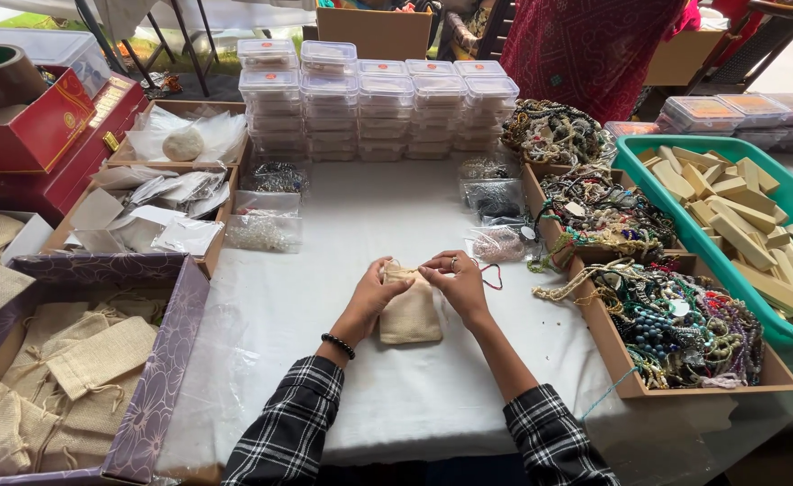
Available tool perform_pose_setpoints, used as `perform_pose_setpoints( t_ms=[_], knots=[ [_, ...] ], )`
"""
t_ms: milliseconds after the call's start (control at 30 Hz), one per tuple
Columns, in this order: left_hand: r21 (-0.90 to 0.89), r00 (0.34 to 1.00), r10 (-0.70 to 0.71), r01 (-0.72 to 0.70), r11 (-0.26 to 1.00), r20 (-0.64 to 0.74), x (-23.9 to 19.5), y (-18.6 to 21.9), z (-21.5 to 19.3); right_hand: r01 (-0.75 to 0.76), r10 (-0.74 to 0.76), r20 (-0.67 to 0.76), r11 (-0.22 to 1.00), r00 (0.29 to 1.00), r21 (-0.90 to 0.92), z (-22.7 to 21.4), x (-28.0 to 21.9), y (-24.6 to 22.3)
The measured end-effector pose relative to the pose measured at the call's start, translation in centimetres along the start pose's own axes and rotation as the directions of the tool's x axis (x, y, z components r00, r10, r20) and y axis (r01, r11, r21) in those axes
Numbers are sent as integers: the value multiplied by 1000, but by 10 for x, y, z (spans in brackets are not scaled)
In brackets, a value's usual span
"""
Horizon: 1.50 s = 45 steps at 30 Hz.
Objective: The person places small jewelry items into beige drawstring pouches, ties the drawstrings, and then places the pouches into small clear plastic containers. The person also handles rubber bands and other packaging materials on a table filled with jewelry supplies.
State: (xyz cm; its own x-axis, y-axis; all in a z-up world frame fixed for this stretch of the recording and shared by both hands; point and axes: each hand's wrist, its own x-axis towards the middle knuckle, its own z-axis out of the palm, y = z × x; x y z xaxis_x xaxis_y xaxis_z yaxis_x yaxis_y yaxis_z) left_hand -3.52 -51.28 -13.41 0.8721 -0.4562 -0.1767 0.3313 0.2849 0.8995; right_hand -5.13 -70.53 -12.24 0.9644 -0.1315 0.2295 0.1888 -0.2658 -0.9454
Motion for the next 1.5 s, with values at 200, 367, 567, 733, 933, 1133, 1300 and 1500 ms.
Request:
perform_pose_setpoints(
  t_ms=[200,367,567,733,933,1133,1300,1500],
  knots=[
    [993,576,816,-65,98,-43,-35,26,31,20,-14,42,988,999,-150,-3,5,7],
    [953,726,660,-298,48,194,-8,-4,6,100,-83,72,951,994,-294,-5,9,4],
    [926,826,564,-217,308,6,-9,3,-9,133,-78,147,902,986,-411,-34,11,-4],
    [965,753,654,-220,145,74,-7,3,-5,288,-46,444,819,895,-497,-59,0,-23],
    [980,763,647,-129,154,-1,-1,-5,-10,410,-35,555,712,831,-569,-57,-5,-37],
    [978,772,636,-139,153,10,2,-8,-9,392,-133,467,762,874,-516,-50,2,-19],
    [960,739,672,-221,171,51,-2,-1,-6,277,-227,229,935,947,-220,-23,11,1],
    [976,810,585,-160,150,43,0,-3,-8,267,-212,214,924,954,-273,12,6,-5]
  ],
)
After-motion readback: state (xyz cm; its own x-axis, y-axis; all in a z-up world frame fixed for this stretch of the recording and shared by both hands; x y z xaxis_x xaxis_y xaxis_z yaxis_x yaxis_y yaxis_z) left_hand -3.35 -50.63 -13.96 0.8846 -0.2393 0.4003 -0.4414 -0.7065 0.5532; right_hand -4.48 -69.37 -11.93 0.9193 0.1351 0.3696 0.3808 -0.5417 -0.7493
